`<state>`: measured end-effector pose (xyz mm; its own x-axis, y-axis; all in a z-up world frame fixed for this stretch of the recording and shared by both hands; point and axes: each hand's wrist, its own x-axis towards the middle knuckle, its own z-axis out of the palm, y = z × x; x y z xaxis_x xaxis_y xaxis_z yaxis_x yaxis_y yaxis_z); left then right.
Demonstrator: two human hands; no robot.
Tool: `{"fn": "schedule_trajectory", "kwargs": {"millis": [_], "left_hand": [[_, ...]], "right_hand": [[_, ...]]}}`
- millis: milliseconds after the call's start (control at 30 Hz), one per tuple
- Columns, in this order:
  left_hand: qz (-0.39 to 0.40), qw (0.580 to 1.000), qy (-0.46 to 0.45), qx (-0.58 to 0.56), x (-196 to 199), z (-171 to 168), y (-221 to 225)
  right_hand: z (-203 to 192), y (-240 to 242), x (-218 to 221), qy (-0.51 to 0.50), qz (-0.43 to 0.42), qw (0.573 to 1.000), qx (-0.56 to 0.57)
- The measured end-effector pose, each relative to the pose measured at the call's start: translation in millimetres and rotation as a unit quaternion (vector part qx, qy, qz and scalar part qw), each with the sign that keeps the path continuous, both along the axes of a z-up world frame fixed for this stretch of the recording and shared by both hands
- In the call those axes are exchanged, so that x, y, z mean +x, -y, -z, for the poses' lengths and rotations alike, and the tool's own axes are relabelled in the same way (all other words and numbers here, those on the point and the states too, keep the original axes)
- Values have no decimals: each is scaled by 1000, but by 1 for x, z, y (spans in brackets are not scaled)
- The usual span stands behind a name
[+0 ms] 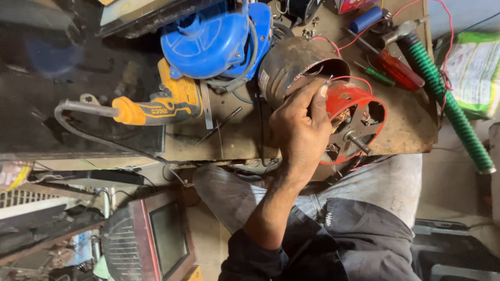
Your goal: The person is repairing an electric motor. They connect wires to the motor's internal components, use a soldering iron to secure connections, and reassemble the motor housing.
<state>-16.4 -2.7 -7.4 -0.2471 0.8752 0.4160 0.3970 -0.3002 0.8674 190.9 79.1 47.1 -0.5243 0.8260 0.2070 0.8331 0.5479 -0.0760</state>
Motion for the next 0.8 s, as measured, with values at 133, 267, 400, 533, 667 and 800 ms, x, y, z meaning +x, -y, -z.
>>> {"fn": "schedule_trajectory", "kwargs": {"millis": [133,267,400,533,667,800], "left_hand": [[-3,1000,11,-1,2,-5,-1],[-3,1000,-5,-19,4,-3,-3],[2,1000,12,-15,4,-5,-4],[9,1000,15,-25,4,-6,-3],[15,999,30,-25,3,-7,-2],[-4,1000,1,-24,4,-3,-4]], "right_hand": [[5,-16,33,53,44,998,1],[40,22,46,106,78,989,-65],[65,62,31,92,109,984,-106],[56,64,10,-12,100,994,-30],[19,54,-7,-212,22,977,-5],[-8,40,-31,-196,-116,972,63]]}}
